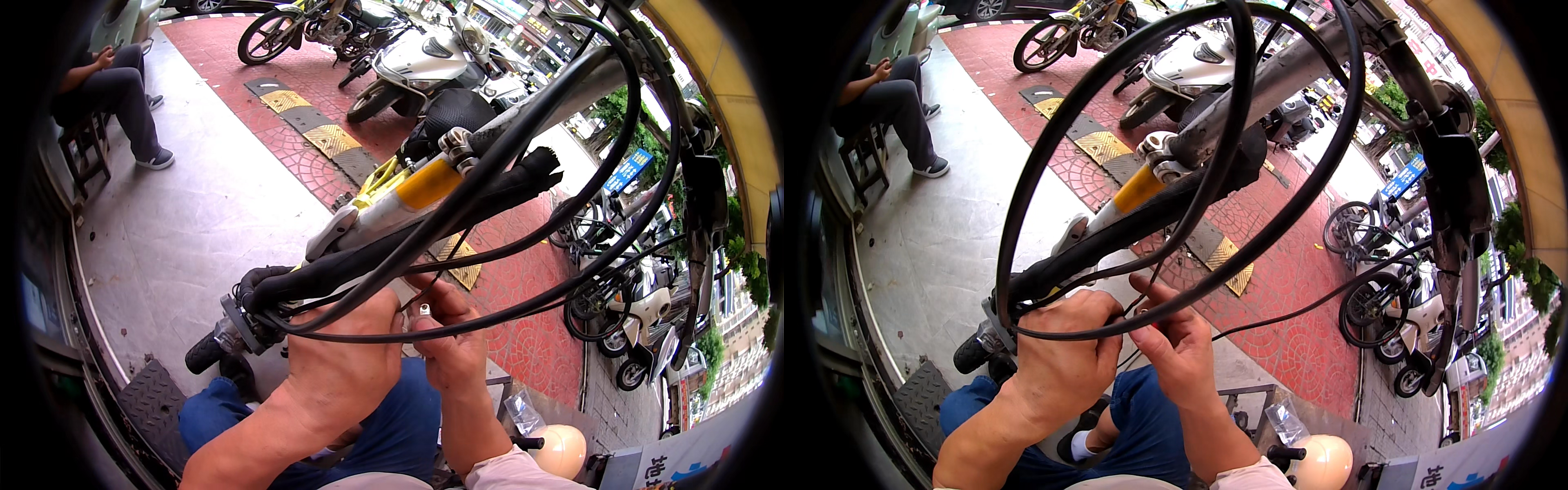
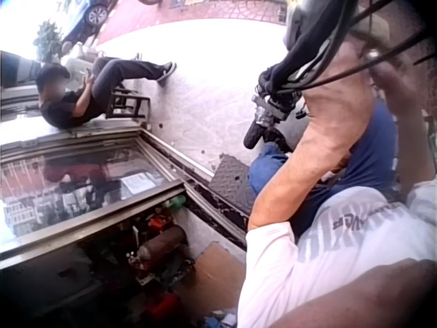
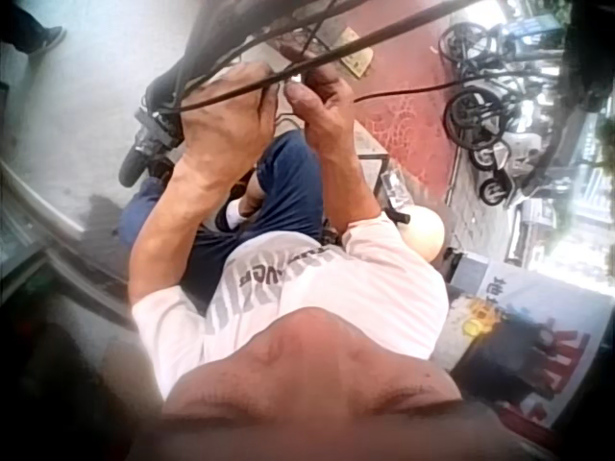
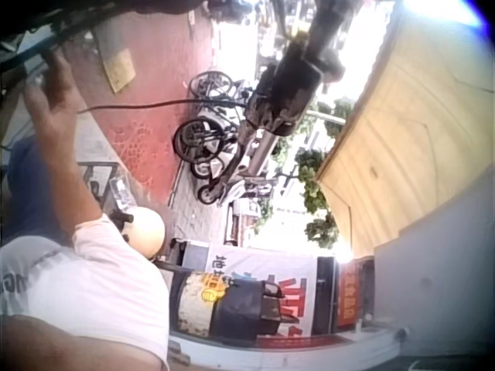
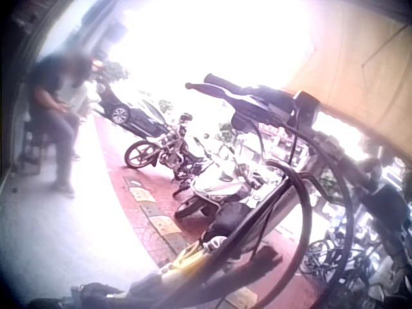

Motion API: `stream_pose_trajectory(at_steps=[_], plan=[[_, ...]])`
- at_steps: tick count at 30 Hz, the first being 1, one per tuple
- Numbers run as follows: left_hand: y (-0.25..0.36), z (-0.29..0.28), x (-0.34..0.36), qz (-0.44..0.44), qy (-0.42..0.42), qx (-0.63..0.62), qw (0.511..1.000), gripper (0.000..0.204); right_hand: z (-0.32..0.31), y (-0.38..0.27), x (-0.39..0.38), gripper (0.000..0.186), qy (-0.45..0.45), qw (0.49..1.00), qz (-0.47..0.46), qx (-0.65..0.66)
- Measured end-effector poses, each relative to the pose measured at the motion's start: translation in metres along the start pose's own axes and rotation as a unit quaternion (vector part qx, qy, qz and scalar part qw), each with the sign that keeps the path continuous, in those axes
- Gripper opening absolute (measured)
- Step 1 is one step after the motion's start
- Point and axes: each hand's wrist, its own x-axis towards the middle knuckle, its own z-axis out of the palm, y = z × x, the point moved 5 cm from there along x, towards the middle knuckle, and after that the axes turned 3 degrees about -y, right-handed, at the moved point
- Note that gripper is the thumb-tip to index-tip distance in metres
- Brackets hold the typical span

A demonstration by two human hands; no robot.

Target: The person joins wires and uses a lighter to seal them, then wraps adhesive tape around the cables on the handlebars and uses a screwdriver to tighten a part on the frame.

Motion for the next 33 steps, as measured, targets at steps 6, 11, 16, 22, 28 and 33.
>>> stream_pose_trajectory(at_steps=[6,11,16,22,28,33], plan=[[-0.001,0.0038,0.0,0.006,0.007,-0.002,1.0,0.006,-0.0026,0.0013,0.0012,0.058,-0.001,1.0,-0.011,-0.016],[-0.0014,0.0024,0.0001,0.008,0.022,-0.004,1.0,0.007,-0.0004,0.0019,0.0021,0.059,0.008,1.0,-0.007,-0.017],[-0.0013,0.0009,-0.0003,0.011,0.029,-0.013,0.999,0.008,0.0036,-0.0014,0.0021,0.06,0.004,1.0,-0.007,-0.021],[-0.0011,0.0001,-0.0004,0.018,0.034,-0.022,0.999,0.008,0.0014,0.0,0.0022,0.06,0.004,1.0,-0.007,-0.019],[-0.0015,-0.0008,-0.0011,0.018,0.027,-0.016,0.999,0.006,0.0023,-0.0014,0.0,0.06,-0.002,1.0,-0.009,-0.007],[-0.0002,-0.002,-0.0016,0.024,0.025,-0.009,0.999,0.004,0.0036,-0.0019,0.0012,0.059,-0.023,1.0,0.003,-0.006]])
